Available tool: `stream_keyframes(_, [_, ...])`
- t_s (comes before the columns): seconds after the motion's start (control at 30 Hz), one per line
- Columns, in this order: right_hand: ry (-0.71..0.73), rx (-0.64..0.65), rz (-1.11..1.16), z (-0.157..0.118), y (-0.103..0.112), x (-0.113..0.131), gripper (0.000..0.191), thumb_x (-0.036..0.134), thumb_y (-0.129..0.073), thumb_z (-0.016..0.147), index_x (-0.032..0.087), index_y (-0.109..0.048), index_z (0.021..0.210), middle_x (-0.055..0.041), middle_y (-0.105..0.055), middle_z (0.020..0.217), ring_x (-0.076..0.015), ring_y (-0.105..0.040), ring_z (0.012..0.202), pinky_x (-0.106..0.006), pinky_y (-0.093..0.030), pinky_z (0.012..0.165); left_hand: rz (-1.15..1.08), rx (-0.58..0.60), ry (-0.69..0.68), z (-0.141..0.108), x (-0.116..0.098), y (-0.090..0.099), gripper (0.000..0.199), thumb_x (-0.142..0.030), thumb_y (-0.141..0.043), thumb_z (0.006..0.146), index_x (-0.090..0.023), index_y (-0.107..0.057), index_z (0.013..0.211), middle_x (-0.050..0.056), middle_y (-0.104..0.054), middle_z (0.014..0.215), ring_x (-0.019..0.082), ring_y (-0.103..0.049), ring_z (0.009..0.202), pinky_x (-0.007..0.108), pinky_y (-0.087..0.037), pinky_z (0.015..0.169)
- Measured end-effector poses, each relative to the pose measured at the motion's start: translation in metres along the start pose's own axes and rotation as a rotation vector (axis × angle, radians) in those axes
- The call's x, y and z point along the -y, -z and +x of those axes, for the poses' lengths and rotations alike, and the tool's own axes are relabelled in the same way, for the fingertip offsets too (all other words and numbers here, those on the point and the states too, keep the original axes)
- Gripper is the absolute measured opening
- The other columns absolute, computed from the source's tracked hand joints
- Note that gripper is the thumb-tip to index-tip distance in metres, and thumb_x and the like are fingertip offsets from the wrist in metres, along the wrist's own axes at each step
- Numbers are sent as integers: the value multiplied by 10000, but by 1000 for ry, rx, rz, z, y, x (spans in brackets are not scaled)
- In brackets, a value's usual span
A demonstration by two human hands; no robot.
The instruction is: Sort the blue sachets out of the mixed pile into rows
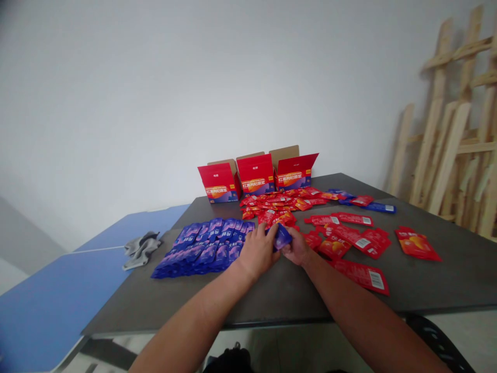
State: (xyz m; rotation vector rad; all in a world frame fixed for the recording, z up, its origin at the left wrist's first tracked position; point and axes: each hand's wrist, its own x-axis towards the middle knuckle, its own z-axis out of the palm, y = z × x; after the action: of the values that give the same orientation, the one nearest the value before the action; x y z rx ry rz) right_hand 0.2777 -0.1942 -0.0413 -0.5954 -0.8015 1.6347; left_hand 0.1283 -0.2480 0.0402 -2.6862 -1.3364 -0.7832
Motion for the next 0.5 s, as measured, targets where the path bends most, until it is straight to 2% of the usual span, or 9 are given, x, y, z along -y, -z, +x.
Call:
stream_keyframes(0.1, [-82,-2,55,-2,-2,1,219,354,-590,732,166,-549,627,48,-429,414,-44,-304,322,-152,-211,308,-4,135,13,-3,11,5,640,-424,-597,774,-250,-359,1342,127,-492,1152,290,-532,1048,400,-414,902])
stream_keyframes(0.2, [-144,23,87,-4,-5,2,200,336,-573,764,160,-566,671,26,-485,495,-49,-377,366,-157,-252,339,24,130,86,-3,36,16,623,-463,-514,821,-236,-312,1365,120,-493,1184,254,-538,1060,337,-419,895])
stream_keyframes(0.3, [-140,58,93,-4,-6,1,175,321,-572,765,161,-574,693,20,-490,538,-58,-396,396,-179,-270,367,105,22,256,5,87,34,597,-481,-455,844,-178,-328,1342,146,-512,1210,259,-513,1114,332,-388,933])
stream_keyframes(0.37, [-133,69,74,-2,-5,-2,162,314,-577,761,163,-578,702,17,-486,549,-64,-397,411,-194,-270,384,202,-15,461,11,130,44,613,-515,-461,824,-134,-373,1296,177,-533,1200,300,-499,1133,381,-373,943])
stream_keyframes(0.43, [-127,100,47,1,-4,-5,154,310,-581,758,164,-579,709,13,-487,563,-73,-408,435,-205,-276,409,267,25,681,13,173,51,637,-572,-476,783,-116,-434,1225,202,-537,1208,354,-474,1154,442,-377,923])
stream_keyframes(0.5, [-117,143,28,3,-3,-7,129,290,-589,746,165,-579,717,7,-492,577,-82,-423,468,-215,-296,446,293,86,836,10,208,52,646,-593,-485,758,-105,-461,1181,216,-524,1233,377,-447,1183,461,-367,927])
